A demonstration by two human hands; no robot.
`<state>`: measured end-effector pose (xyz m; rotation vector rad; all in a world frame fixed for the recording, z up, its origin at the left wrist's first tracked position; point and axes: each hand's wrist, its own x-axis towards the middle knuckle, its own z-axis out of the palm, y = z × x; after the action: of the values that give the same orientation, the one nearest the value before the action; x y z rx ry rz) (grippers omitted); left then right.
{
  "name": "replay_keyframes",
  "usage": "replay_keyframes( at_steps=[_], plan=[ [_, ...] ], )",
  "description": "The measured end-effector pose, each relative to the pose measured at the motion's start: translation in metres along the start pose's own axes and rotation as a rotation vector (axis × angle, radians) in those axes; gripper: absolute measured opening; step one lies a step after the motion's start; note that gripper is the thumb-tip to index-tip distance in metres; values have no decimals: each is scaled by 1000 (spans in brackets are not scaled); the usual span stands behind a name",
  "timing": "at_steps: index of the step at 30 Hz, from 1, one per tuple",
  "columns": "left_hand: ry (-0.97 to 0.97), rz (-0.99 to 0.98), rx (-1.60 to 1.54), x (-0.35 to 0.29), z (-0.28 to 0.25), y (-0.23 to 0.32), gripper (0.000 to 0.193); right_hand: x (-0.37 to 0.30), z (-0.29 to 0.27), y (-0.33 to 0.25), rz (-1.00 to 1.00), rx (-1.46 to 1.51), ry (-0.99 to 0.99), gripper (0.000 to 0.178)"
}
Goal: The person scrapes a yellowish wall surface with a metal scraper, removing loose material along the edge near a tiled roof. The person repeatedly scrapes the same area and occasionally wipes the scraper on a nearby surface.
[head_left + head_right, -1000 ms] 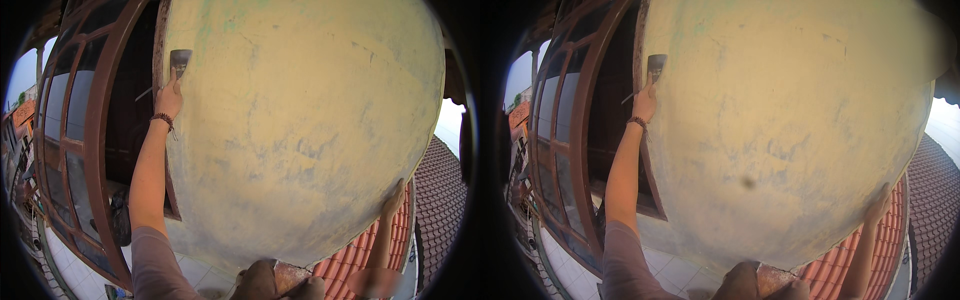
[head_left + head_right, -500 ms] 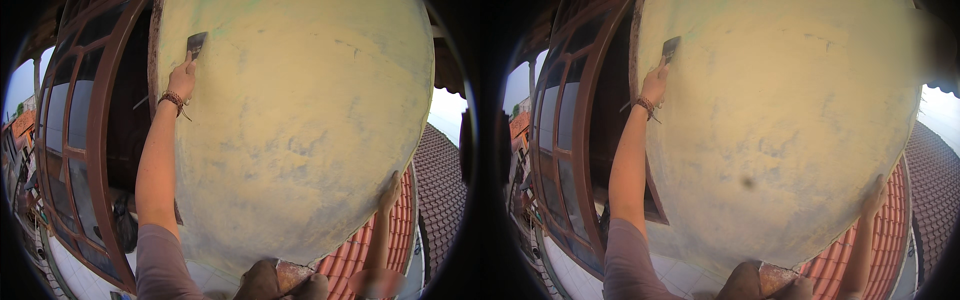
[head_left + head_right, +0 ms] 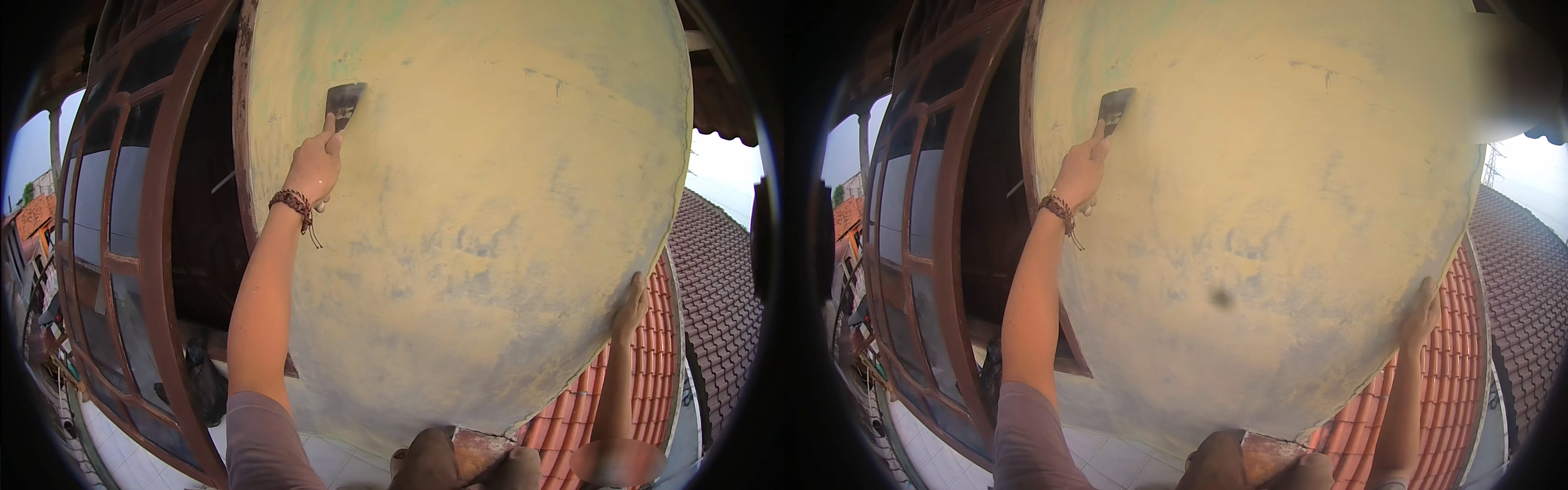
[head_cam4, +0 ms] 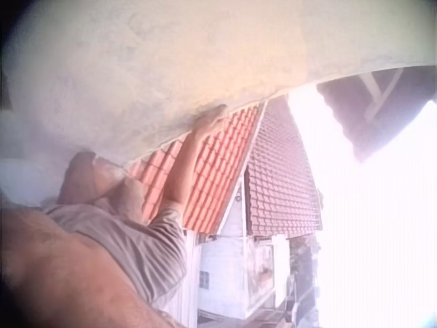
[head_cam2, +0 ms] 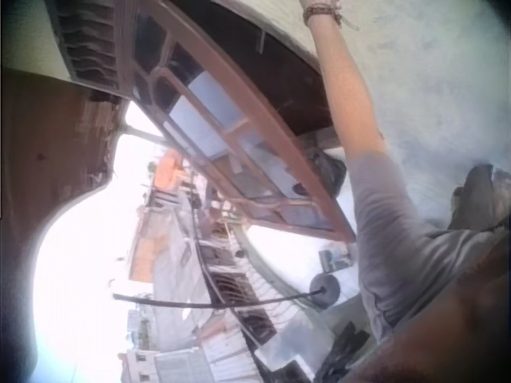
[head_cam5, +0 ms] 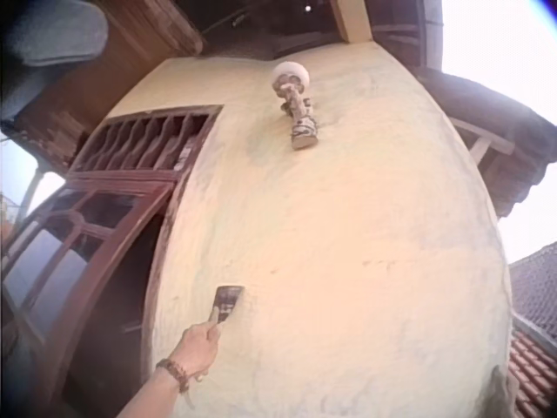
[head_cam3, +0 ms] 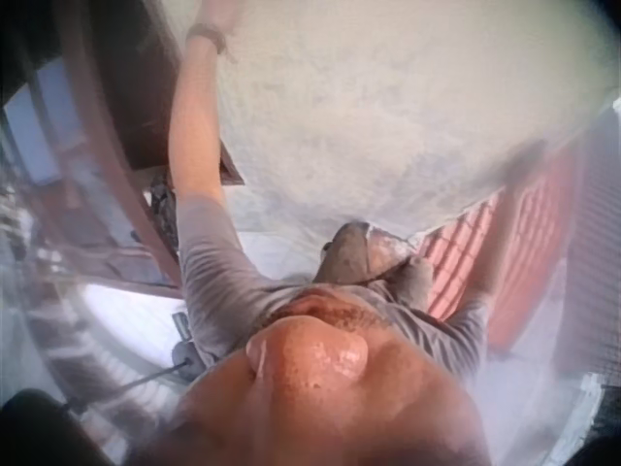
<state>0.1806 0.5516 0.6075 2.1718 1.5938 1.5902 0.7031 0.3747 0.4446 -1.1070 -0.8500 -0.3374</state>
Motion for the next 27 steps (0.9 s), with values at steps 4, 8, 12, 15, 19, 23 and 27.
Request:
replay_keyframes(
  at_steps=[4, 8, 12, 15, 19, 23, 27],
  plan=[
    [-3, 17, -3, 13, -15, 2, 52, 0, 2, -4, 23, 9, -30, 61],
    [-71, -123, -184, -9, -15, 22, 52, 3, 1, 0, -23, -63, -5, 60],
    [160, 114, 7, 14, 15, -6, 52, 4, 6, -4, -23, -52, -4, 59],
    [12, -133, -215, 16, -19, 36, 52, -1, 3, -12, -47, -13, -38, 59],
    [-11, -189, -294, 2, -9, 58, 52, 0, -2, -9, -27, -59, -6, 58],
    [-11, 3, -111, -73, 70, 44, 52, 0, 0, -11, -2, -87, -44, 58],
    [-14, 35, -96, -116, 86, 88, 53, -5, 0, -17, -31, -95, -37, 57]
  ],
)
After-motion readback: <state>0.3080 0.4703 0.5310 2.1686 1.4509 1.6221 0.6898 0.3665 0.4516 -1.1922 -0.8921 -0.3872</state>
